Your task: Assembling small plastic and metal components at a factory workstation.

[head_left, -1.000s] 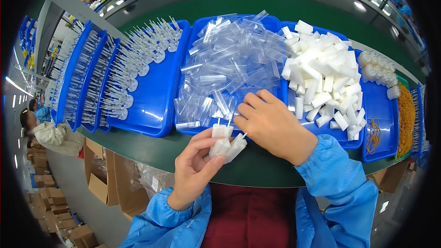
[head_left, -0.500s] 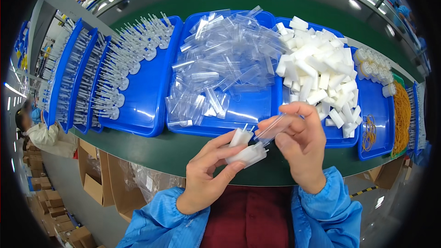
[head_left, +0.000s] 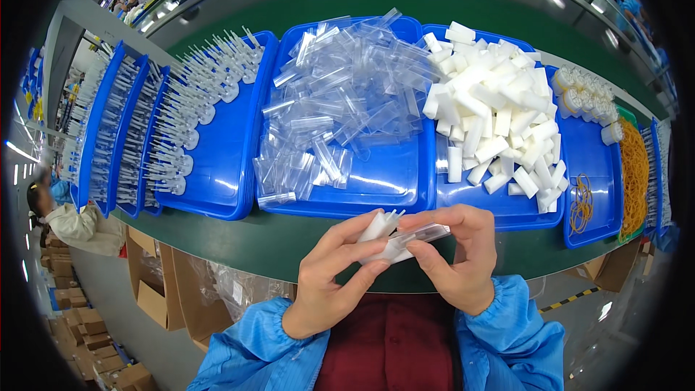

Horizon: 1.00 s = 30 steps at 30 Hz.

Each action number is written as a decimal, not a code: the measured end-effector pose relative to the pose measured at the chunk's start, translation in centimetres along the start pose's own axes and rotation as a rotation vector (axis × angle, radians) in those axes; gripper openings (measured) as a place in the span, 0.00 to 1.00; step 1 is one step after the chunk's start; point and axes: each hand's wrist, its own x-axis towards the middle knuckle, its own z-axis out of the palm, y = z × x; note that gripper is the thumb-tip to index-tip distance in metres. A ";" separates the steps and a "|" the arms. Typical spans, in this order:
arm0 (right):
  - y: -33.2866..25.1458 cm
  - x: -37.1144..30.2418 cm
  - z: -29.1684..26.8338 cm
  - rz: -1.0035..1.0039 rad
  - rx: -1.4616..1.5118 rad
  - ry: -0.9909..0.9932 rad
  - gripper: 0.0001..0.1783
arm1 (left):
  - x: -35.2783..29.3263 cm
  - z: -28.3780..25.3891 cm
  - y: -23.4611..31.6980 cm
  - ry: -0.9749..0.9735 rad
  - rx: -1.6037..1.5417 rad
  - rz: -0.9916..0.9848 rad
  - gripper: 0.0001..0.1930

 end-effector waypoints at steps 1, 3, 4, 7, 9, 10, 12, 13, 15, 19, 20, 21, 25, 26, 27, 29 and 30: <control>-0.2 0.2 -0.2 0.029 -0.009 -0.032 0.23 | 0.0 0.0 0.0 -0.006 0.011 -0.004 0.15; -1.0 1.0 -1.0 0.088 -0.024 -0.095 0.23 | 0.1 -0.3 0.1 -0.009 0.079 -0.020 0.16; -1.2 1.4 -1.5 0.190 0.081 -0.125 0.23 | 0.2 -0.3 0.2 -0.010 0.114 -0.028 0.16; -1.3 1.5 -1.9 0.320 0.195 -0.141 0.23 | 0.3 0.0 1.0 0.005 0.075 -0.042 0.17; -0.7 0.1 -0.6 0.168 0.015 -0.063 0.22 | 0.5 0.3 1.0 0.019 0.108 -0.029 0.18; -1.1 0.3 -0.7 0.029 -0.226 -0.128 0.18 | 0.5 0.4 1.0 0.027 0.126 -0.023 0.18; -0.9 0.6 -0.3 0.132 0.023 -0.030 0.17 | 0.4 0.0 0.7 -0.003 0.076 -0.030 0.19; -0.8 0.7 -0.1 0.184 0.148 0.020 0.16 | 0.2 -0.3 0.6 -0.019 0.051 -0.036 0.19; -0.9 2.0 -2.0 0.152 -0.024 -0.049 0.15 | 0.0 -0.5 0.6 0.024 -0.197 -0.079 0.19; -1.6 1.5 -2.0 0.280 0.181 -0.031 0.16 | -0.6 -0.4 -1.0 0.063 -0.437 -0.025 0.19; -1.8 1.0 -1.8 0.301 0.216 -0.016 0.17 | -0.7 -0.1 -0.9 0.077 -0.439 -0.025 0.19; -1.0 0.1 -1.7 0.254 0.107 -0.081 0.20 | -0.7 0.1 -1.0 0.069 -0.430 -0.009 0.19; -0.5 -1.0 -0.9 0.202 0.096 -0.068 0.22 | -1.3 0.2 -1.7 0.031 -0.432 -0.025 0.21; -0.4 -1.0 -1.0 0.197 0.074 -0.088 0.23 | -1.5 0.1 -1.7 0.018 -0.446 -0.049 0.22; -0.5 -0.6 -1.2 0.197 0.105 -0.104 0.23 | -1.2 0.1 -1.4 0.016 -0.452 -0.061 0.22; -0.7 0.3 -1.4 0.196 0.166 -0.138 0.24 | -0.4 0.0 -0.3 0.014 -0.465 -0.085 0.22; -0.8 0.5 -1.5 0.185 0.160 -0.147 0.23 | -0.2 -0.1 -0.4 -0.028 -0.504 -0.101 0.22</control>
